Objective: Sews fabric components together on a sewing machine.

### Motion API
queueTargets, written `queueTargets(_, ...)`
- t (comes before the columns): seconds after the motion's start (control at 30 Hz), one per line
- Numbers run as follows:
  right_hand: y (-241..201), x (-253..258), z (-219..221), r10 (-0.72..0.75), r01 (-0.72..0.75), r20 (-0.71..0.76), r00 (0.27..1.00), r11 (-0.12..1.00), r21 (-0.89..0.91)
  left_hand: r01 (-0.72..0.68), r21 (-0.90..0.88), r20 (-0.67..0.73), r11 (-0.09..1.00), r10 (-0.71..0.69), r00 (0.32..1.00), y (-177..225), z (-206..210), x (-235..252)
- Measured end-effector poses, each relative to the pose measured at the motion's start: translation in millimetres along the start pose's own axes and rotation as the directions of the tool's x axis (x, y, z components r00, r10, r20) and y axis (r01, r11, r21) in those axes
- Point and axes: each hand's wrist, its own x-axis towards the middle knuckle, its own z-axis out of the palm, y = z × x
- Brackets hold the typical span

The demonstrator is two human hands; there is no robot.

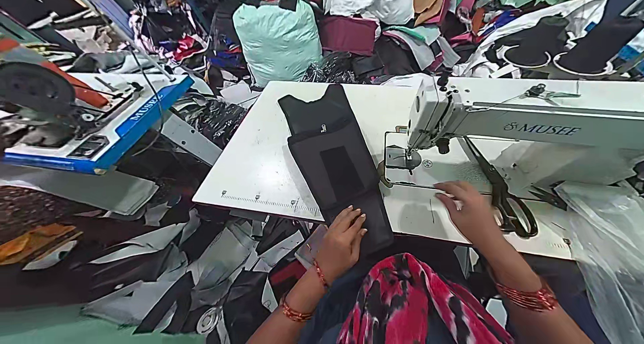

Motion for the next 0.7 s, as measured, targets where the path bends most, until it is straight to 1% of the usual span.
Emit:
queueTargets(0.07, -26.9, 16.1, 27.5, -0.205, 0.206, -0.013, 0.979, 0.977, 0.055, 0.041, 0.074, 0.062, 0.996, -0.046, 0.997, 7.2, 7.2, 7.5)
queueTargets(0.13, -47.9, 31.7, 54.1, -0.367, 0.364, 0.015, 0.93, 0.926, 0.103, 0.109, 0.177, 0.109, 0.978, -0.13, 0.986, 14.0, 13.0, 11.5)
queueTargets(0.2, -59.4, 46.4, 77.3, -0.482, 0.471, 0.091, 0.871, 0.874, 0.122, 0.151, 0.273, 0.133, 0.95, -0.192, 0.972, 16.7, 20.1, 10.0)
queueTargets(0.27, -60.2, 61.8, 99.2, -0.576, 0.562, 0.136, 0.806, 0.817, 0.128, 0.146, 0.36, 0.099, 0.921, -0.193, 0.976, 12.8, 30.2, 4.4)
queueTargets(0.37, -50.4, 76.4, 123.4, -0.646, 0.637, 0.2, 0.736, 0.762, 0.116, 0.112, 0.407, 0.002, 0.906, -0.124, 0.992, 2.7, 42.6, -4.8)
queueTargets(0.43, -43.1, 81.5, 129.7, -0.685, 0.679, 0.193, 0.702, 0.726, 0.105, 0.094, 0.426, -0.048, 0.9, -0.082, 0.995, -2.0, 47.2, -7.0)
queueTargets(0.5, -37.2, 82.1, 134.6, -0.734, 0.739, 0.151, 0.662, 0.673, 0.03, 0.083, 0.439, -0.075, 0.895, -0.056, 0.996, -5.3, 50.1, -8.1)
queueTargets(0.57, -35.1, 82.1, 135.7, -0.771, 0.783, 0.151, 0.619, 0.619, -0.052, 0.079, 0.447, -0.118, 0.891, -0.03, 0.993, -8.2, 54.1, -8.9)
queueTargets(0.63, -35.8, 82.4, 136.2, -0.797, 0.812, 0.155, 0.584, 0.571, -0.122, 0.075, 0.444, -0.12, 0.893, -0.024, 0.993, -8.0, 54.1, -9.3)
queueTargets(0.7, -38.5, 83.2, 136.2, -0.813, 0.826, 0.15, 0.562, 0.542, -0.155, 0.072, 0.446, -0.101, 0.892, -0.03, 0.994, -6.9, 52.0, -9.0)
